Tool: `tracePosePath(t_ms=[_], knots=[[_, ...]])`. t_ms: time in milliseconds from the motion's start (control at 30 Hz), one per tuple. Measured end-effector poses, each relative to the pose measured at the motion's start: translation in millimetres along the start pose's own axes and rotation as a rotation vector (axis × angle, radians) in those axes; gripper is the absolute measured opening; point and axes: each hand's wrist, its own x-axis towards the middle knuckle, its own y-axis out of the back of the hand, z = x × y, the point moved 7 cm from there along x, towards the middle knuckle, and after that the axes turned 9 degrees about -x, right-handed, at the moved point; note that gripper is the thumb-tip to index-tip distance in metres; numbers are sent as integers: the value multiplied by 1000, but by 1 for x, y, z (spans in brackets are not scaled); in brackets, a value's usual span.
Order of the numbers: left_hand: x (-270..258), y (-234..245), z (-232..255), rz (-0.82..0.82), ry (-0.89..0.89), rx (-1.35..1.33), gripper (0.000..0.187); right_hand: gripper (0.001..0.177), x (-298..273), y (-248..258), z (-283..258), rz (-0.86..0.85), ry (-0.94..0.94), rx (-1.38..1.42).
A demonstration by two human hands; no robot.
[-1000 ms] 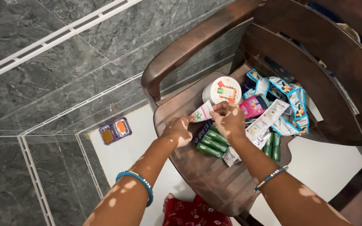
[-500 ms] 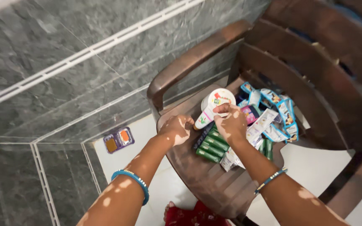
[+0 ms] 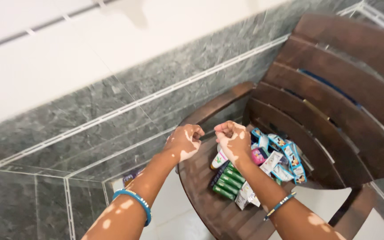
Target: The person removes various toiletries from a wall-mounted shower caddy, including sachets, tubes, bottles, and toothbrushes, and places them onto a wooden chair. The person handles each item individually and moves them from the caddy to the chair.
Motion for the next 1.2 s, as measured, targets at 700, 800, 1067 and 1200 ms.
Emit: tracePosePath(t_ms=[700,800,1067,1200], knots=[[-80,157,220,159,-434,233,29,10,-29,101,-231,167,290,188],[-94,189,251,202,-510,323,34,11,-35,116,-271,166,336,227],[-154,277,313,306,-521,383,34,10,-62,142,-381,170,490,293],[-192,316,342,397,-583,465,33,9,-85,140,-439,149,539,287]])
